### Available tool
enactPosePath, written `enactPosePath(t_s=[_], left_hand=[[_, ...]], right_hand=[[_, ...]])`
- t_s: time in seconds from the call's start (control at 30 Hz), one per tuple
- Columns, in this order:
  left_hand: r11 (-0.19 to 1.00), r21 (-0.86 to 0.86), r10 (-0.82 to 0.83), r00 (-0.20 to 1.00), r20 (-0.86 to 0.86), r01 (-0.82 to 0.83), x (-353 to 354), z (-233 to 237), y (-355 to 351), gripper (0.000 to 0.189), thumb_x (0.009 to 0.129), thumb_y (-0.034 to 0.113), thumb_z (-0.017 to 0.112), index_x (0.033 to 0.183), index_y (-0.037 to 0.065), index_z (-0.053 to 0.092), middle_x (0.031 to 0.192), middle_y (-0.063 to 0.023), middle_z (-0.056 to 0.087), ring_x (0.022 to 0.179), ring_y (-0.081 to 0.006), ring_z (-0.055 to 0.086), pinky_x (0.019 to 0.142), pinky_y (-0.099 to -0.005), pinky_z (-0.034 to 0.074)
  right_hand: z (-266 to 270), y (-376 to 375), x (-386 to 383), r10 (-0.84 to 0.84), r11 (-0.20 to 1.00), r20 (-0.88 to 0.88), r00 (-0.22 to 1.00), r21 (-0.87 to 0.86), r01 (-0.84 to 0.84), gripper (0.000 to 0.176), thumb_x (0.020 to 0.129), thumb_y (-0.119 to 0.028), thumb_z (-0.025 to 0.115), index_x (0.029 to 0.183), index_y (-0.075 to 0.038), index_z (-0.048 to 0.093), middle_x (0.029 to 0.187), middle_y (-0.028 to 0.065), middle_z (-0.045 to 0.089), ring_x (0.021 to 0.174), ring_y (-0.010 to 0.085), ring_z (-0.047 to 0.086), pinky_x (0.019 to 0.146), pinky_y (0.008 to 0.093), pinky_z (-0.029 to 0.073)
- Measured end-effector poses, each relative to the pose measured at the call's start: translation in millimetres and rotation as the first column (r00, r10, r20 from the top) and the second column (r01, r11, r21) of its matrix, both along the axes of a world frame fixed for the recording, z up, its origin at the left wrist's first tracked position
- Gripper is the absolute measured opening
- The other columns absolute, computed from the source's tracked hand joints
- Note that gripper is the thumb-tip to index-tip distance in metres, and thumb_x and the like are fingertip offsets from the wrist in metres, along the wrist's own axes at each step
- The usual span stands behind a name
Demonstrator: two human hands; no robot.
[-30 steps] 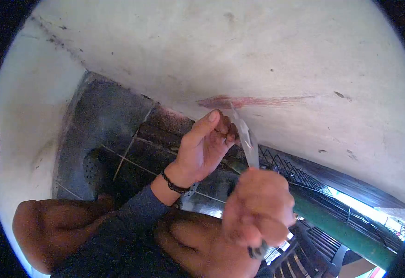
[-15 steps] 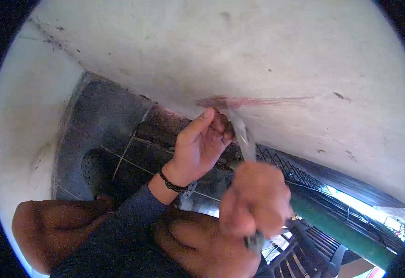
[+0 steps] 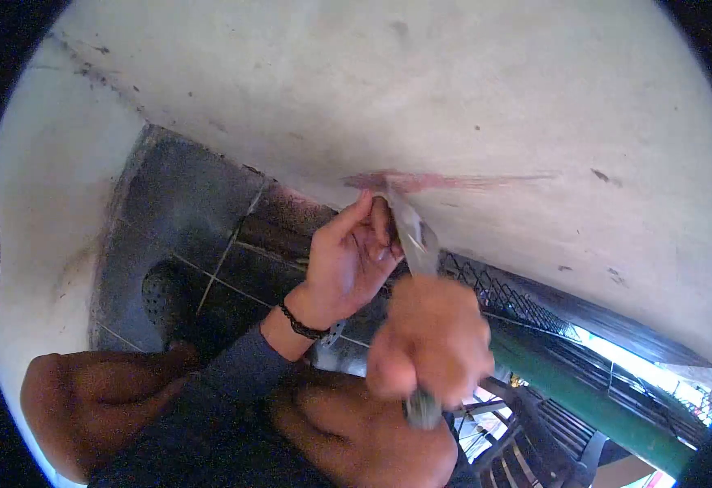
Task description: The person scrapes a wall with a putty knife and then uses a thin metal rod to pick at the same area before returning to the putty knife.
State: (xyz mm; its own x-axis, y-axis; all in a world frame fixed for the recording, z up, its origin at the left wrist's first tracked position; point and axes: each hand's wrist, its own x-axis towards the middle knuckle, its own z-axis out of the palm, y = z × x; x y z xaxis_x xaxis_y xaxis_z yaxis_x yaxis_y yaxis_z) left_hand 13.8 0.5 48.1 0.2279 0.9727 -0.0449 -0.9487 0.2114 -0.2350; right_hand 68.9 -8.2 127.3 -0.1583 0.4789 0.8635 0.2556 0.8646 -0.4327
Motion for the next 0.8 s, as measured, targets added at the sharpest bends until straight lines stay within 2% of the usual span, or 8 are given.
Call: enactPosePath(t_s=[0.17, 0.23, 0.33, 0.37, 0.47, 0.6, 0.63, 0.8], left_hand=[[0.999, -0.035, -0.026, 1.000, 0.016, 0.027, 1.5, 3.9, -0.7, 0.043, 0.097, 0.033, 0.037, 0.070, 0.004, 0.052, 0.070, -0.0097, 0.057, 0.074, -0.0214, 0.055, 0.075, -0.0326, 0.043], [0.992, -0.115, -0.047, 0.999, 0.003, 0.047, -1.2, 7.7, -0.9, 0.042, 0.097, 0.033, 0.038, 0.070, 0.004, 0.053, 0.070, -0.0105, 0.057, 0.075, -0.0219, 0.055, 0.074, -0.0329, 0.042], [1.000, 0.007, -0.005, 1.000, -0.001, 0.005, 0.1, 2.0, 0.4, 0.042, 0.096, 0.033, 0.038, 0.070, 0.004, 0.052, 0.071, -0.0104, 0.057, 0.073, -0.0221, 0.055, 0.074, -0.0334, 0.043], [0.999, -0.030, -0.017, 1.000, 0.000, 0.017, -1.5, 3.2, -0.4, 0.041, 0.096, 0.033, 0.038, 0.070, 0.004, 0.051, 0.071, -0.0104, 0.057, 0.073, -0.0220, 0.055, 0.074, -0.0336, 0.043], [0.998, -0.060, -0.037, 0.999, -0.005, 0.036, -2.4, 8.8, -0.6, 0.041, 0.096, 0.033, 0.038, 0.070, 0.004, 0.051, 0.069, -0.0090, 0.055, 0.073, -0.0218, 0.054, 0.074, -0.0343, 0.042], [1.000, -0.017, -0.018, 0.999, -0.029, 0.018, 1.0, 6.0, -1.7, 0.041, 0.096, 0.033, 0.037, 0.068, 0.005, 0.051, 0.064, -0.0054, 0.050, 0.072, -0.0213, 0.051, 0.075, -0.0347, 0.039], [1.000, -0.019, -0.021, 0.999, -0.024, 0.021, 2.4, 6.8, -1.4, 0.041, 0.095, 0.032, 0.037, 0.068, 0.006, 0.051, 0.063, -0.0051, 0.049, 0.072, -0.0210, 0.051, 0.074, -0.0346, 0.039], [1.000, 0.025, 0.004, 1.000, 0.010, -0.004, 6.4, 4.8, -3.4, 0.039, 0.096, 0.031, 0.039, 0.069, 0.005, 0.051, 0.067, -0.0080, 0.052, 0.072, -0.0212, 0.053, 0.074, -0.0345, 0.042]], right_hand=[[9.2, 0.5, -7.3, -0.024, 1.000, 0.082, 0.996, 0.002, 0.024, 0.038, 0.096, -0.036, 0.045, 0.074, -0.007, 0.037, 0.057, 0.0041, 0.041, 0.044, 0.0141, 0.040, 0.041, 0.0277, 0.037], [-4.3, 9.9, 0.6, 0.073, 0.991, 0.120, 0.990, 0.101, -0.085, 0.038, 0.098, -0.037, 0.041, 0.075, -0.006, 0.037, 0.058, 0.0042, 0.040, 0.045, 0.0130, 0.039, 0.042, 0.0269, 0.037], [18.1, -16.2, -6.7, 0.027, 0.996, -0.003, 1.000, 0.079, -0.027, 0.033, 0.096, -0.030, 0.049, 0.076, -0.005, 0.040, 0.059, 0.0063, 0.044, 0.046, 0.0150, 0.045, 0.040, 0.0289, 0.039], [21.2, -15.8, -0.6, -0.093, 0.994, 0.144, 0.985, 0.066, 0.084, 0.034, 0.096, -0.030, 0.048, 0.075, -0.005, 0.039, 0.057, 0.0060, 0.043, 0.047, 0.0151, 0.045, 0.040, 0.0290, 0.039], [-0.4, -1.5, -5.3, -0.007, 1.000, -0.011, 1.000, 0.029, 0.007, 0.041, 0.089, -0.038, 0.059, 0.070, -0.007, 0.040, 0.059, 0.0037, 0.050, 0.044, 0.0178, 0.047, 0.047, 0.0293, 0.046], [25.5, -18.9, -3.7, -0.011, 0.999, -0.045, 0.999, 0.035, 0.012, 0.043, 0.091, -0.040, 0.054, 0.068, -0.008, 0.037, 0.056, 0.0011, 0.044, 0.044, 0.0165, 0.047, 0.046, 0.0299, 0.046], [20.6, -14.0, -2.9, -0.060, 0.996, 0.076, 0.995, 0.076, 0.055, 0.038, 0.098, -0.035, 0.040, 0.072, -0.008, 0.034, 0.057, 0.0046, 0.038, 0.044, 0.0152, 0.039, 0.042, 0.0306, 0.038], [32.1, -22.2, 1.0, 0.041, 0.997, 0.042, 0.998, 0.066, -0.044, 0.037, 0.097, -0.035, 0.041, 0.074, -0.008, 0.034, 0.058, 0.0046, 0.039, 0.046, 0.0152, 0.039, 0.041, 0.0306, 0.037]])
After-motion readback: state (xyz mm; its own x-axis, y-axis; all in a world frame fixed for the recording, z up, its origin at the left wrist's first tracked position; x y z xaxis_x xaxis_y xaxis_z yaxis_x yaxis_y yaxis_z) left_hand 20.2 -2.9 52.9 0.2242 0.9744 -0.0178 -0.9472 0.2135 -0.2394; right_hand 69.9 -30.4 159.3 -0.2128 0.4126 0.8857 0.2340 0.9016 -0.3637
